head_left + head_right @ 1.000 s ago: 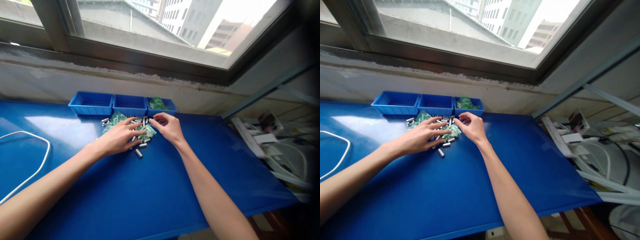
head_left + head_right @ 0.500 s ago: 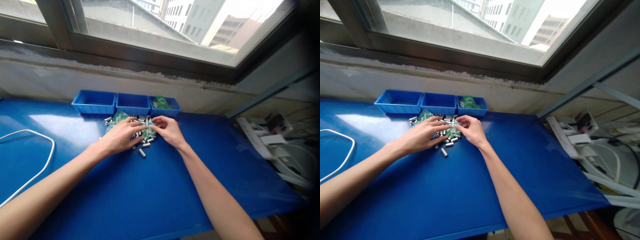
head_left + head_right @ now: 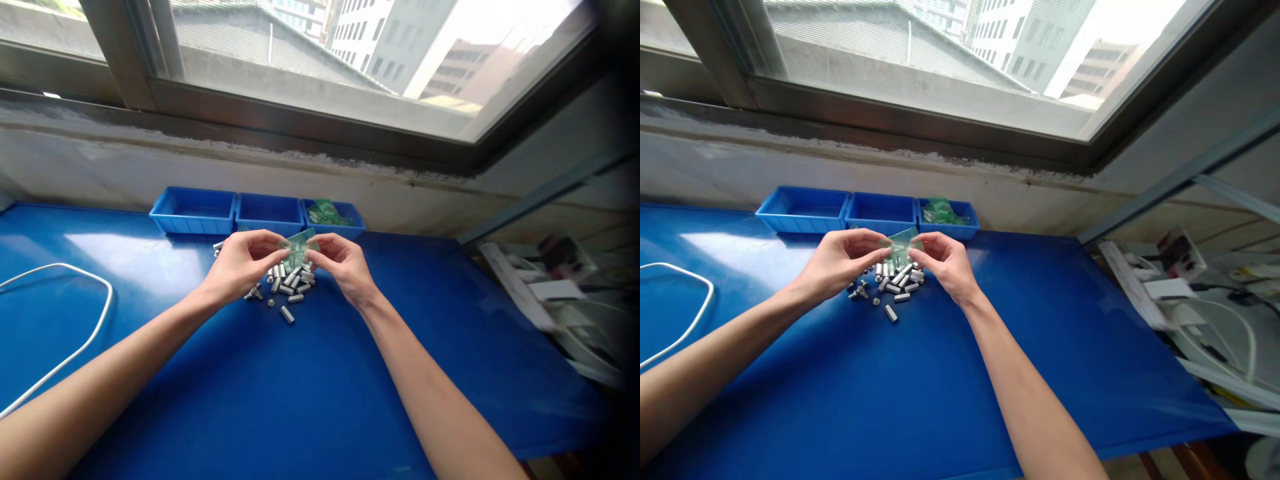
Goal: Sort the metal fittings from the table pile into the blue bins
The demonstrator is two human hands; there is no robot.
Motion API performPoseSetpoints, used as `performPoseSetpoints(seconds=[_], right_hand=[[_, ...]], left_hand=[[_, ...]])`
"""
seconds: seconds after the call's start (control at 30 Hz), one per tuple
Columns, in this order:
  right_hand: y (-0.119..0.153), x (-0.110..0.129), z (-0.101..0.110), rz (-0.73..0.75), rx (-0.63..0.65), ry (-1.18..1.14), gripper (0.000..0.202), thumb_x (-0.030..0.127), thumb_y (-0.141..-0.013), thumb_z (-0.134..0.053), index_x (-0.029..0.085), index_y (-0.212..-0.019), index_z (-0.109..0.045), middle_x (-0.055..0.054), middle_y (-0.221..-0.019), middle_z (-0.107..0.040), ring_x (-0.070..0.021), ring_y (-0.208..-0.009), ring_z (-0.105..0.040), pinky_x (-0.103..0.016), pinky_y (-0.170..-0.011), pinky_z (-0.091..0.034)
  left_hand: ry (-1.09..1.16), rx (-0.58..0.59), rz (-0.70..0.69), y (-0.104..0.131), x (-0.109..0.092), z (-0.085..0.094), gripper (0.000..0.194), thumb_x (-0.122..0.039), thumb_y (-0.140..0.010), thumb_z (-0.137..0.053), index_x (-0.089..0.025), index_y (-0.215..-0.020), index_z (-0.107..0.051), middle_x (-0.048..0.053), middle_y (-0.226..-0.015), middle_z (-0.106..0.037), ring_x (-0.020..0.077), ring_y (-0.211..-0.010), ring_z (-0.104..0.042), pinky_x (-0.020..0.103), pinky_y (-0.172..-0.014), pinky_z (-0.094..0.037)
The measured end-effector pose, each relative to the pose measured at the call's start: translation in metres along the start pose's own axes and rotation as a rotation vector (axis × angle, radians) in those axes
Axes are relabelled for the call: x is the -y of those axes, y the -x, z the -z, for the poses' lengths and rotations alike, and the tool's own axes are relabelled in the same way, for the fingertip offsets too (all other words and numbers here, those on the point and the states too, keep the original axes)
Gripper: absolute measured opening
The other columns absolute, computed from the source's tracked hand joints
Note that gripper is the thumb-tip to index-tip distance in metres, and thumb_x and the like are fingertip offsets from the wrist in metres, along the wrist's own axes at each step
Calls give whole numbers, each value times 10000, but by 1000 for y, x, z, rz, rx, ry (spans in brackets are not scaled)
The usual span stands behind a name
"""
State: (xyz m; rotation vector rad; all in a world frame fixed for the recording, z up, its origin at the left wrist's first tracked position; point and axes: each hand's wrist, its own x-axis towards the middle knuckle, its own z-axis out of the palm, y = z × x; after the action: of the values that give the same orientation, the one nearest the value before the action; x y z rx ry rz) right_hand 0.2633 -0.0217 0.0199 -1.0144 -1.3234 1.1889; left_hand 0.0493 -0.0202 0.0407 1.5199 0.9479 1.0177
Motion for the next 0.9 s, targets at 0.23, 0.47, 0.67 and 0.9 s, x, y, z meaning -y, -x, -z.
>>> performPoseSetpoints(seconds=[0.23,0.47,0.67,0.9], right_hand=[[0,0,2,-73,10,15,304,349,-675,-893,179,-884,-751,-10,-721,-732,-121,-530,-615,-254,-521,-512],[-14,-12,9,-67,-320,-183,314,293,-639,-915,191,-865,-723,3,-723,-742,-138,-660,-727,-204,-593,-576],[-27,-12,8,-97,-497,-463,239,124,-721,-789,198,-936,-716,-24,-932,-793,-149,-1039,-744,-231,-966,-585],[-18,-9,1,-22,-408,-410,310,132,-725,-731,243,-1014,-725,-9,-1107,-768,-175,-1136,-703,-325,-1065,-531]], left_hand=[[-18,-19,50,-1,-2,0,348,-472,-844,-730,-141,-948,-746,82,-873,-780,222,-812,-730,282,-716,-550],[-806,-61,-291,-3,8,14,236,-331,-946,-593,-179,-1027,-755,86,-1058,-760,280,-1028,-674,397,-906,-519],[-1089,13,-331,-3,17,23,253,-310,-966,-561,-173,-1059,-753,101,-1200,-703,314,-1171,-581,469,-1019,-499],[-1260,53,-287,-2,15,25,327,-283,-975,-540,-189,-1253,-684,135,-1316,-648,335,-1248,-559,495,-1025,-506]])
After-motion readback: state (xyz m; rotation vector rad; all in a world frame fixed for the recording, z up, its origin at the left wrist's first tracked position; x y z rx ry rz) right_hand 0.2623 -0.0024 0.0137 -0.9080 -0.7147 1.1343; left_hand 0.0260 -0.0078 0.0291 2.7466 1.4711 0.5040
